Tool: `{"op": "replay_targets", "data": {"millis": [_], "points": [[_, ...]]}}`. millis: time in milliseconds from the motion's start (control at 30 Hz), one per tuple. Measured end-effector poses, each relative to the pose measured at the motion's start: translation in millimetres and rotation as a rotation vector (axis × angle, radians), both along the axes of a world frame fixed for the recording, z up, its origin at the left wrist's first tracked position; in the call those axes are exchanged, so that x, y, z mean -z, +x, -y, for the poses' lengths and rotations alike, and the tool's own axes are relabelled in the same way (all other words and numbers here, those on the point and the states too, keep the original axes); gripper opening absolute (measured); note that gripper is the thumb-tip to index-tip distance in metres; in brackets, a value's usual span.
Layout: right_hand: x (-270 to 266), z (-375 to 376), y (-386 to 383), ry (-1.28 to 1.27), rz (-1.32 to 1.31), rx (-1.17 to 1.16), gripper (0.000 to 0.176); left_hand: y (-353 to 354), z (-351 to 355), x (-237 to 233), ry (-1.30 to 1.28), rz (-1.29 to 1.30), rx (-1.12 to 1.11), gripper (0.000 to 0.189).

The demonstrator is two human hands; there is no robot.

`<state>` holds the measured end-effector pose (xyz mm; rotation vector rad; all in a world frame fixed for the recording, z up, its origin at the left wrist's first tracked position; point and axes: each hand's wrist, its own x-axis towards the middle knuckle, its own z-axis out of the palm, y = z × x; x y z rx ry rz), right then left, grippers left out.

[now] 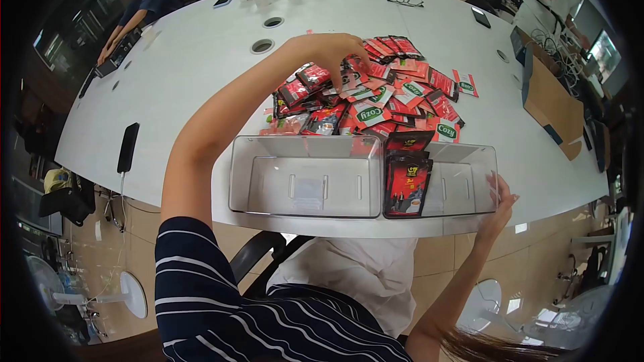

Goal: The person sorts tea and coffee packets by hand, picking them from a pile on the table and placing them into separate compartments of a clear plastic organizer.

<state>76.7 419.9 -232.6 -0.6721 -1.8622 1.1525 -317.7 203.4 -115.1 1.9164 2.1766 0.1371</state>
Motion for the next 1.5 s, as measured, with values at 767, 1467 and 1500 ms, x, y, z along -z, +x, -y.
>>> {"op": "replay_targets", "data": {"millis": [767, 1467, 1500], "points": [[-7, 9, -2, 0.034, -0.078, 0.016, 0.055, -14, 3, 4, 0.083, 0.319, -0.123, 0.024], [-9, 11, -1, 0.013, -0.034, 0.019, 0.055, -9, -10, 30, 0.079, 0.285, -0.040, 0.025], [-9, 10, 0, 0.019, -0.034, 0.017, 0.055, -9, -10, 31, 0.094, 0.255, -0.042, 0.027]]}}
